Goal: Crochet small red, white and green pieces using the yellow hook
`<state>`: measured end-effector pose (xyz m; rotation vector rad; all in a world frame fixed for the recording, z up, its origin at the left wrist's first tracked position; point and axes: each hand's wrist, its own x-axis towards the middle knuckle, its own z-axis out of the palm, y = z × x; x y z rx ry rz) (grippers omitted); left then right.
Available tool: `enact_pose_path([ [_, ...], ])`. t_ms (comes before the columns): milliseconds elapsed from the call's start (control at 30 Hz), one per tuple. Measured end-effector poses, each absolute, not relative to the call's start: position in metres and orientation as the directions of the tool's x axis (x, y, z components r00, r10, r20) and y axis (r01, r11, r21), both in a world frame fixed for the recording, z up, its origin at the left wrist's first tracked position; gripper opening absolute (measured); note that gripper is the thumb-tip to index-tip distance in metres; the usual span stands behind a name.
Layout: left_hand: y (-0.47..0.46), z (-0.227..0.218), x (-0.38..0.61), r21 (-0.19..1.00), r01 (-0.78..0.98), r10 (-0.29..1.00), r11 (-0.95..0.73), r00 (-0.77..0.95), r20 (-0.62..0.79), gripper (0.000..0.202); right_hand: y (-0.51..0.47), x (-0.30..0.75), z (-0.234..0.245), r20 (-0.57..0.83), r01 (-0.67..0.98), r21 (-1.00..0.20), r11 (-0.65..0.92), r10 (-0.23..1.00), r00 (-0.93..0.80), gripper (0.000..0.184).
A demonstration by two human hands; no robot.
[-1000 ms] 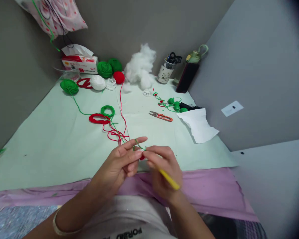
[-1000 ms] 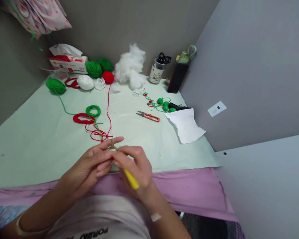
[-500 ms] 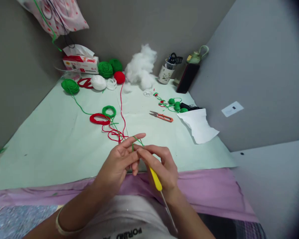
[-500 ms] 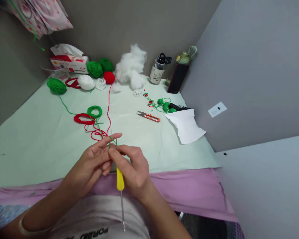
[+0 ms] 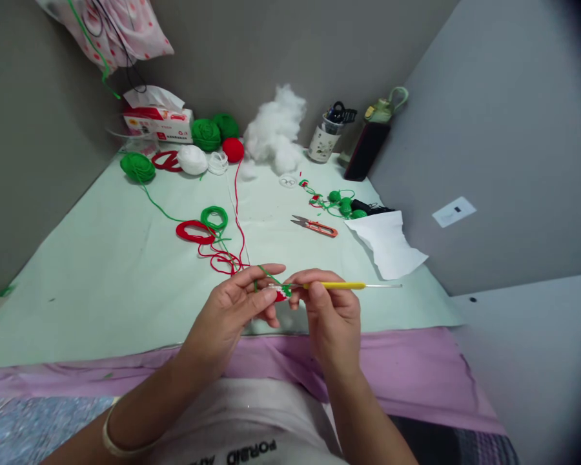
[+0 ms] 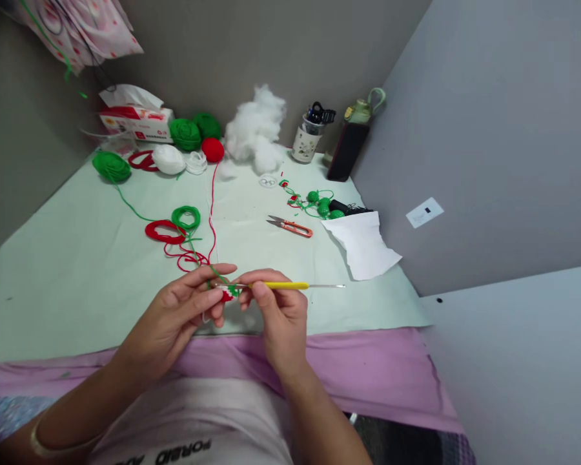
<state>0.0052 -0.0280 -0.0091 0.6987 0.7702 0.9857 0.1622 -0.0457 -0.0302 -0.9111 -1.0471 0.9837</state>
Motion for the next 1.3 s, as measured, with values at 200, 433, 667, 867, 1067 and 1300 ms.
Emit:
enact_pose_path([
  [200, -0.028, -0.008, 0.001, 0.825, -0.42, 0.909, 0.377, 0.338, -0.243, 0.025, -0.045, 0.165, -0.021, 0.238, -0.274, -0.921, 0.276, 0.957, 0.165, 0.023],
  [433, -0.028, -0.011, 0.0, 0.882, -0.371, 0.938, 0.291, 0.29, -0.187, 0.026, -0.056, 0.167, -0.022, 0.432, -0.013, -0.899, 0.438, 0.889, 0.151, 0.021],
  [667, -0.033, -0.01, 0.006, 0.936, -0.326, 0.985, 0.129, 0.147, -0.084, 0.031, -0.058, 0.168, -0.023, 0.736, 0.356, -0.618, 0.701, 0.675, -0.052, 0.026],
  [867, -0.032, -0.009, 0.005, 0.856, -0.433, 0.951, 0.282, 0.242, -0.192, 0.046, -0.061, 0.169, -0.03, 0.742, 0.592, -0.471, 0.654, 0.657, -0.135, 0.029],
  [1067, -0.022, 0.0, -0.002, 0.647, -0.539, 0.836, 0.539, 0.436, -0.332, 0.037, -0.056, 0.164, -0.027, 0.631, 0.267, -0.768, 0.582, 0.76, 0.159, 0.024],
  [1300, -0.028, -0.008, 0.005, 0.8, -0.47, 0.916, 0.373, 0.321, -0.239, 0.035, -0.049, 0.158, -0.024, 0.551, 0.149, -0.833, 0.533, 0.823, 0.14, 0.021],
])
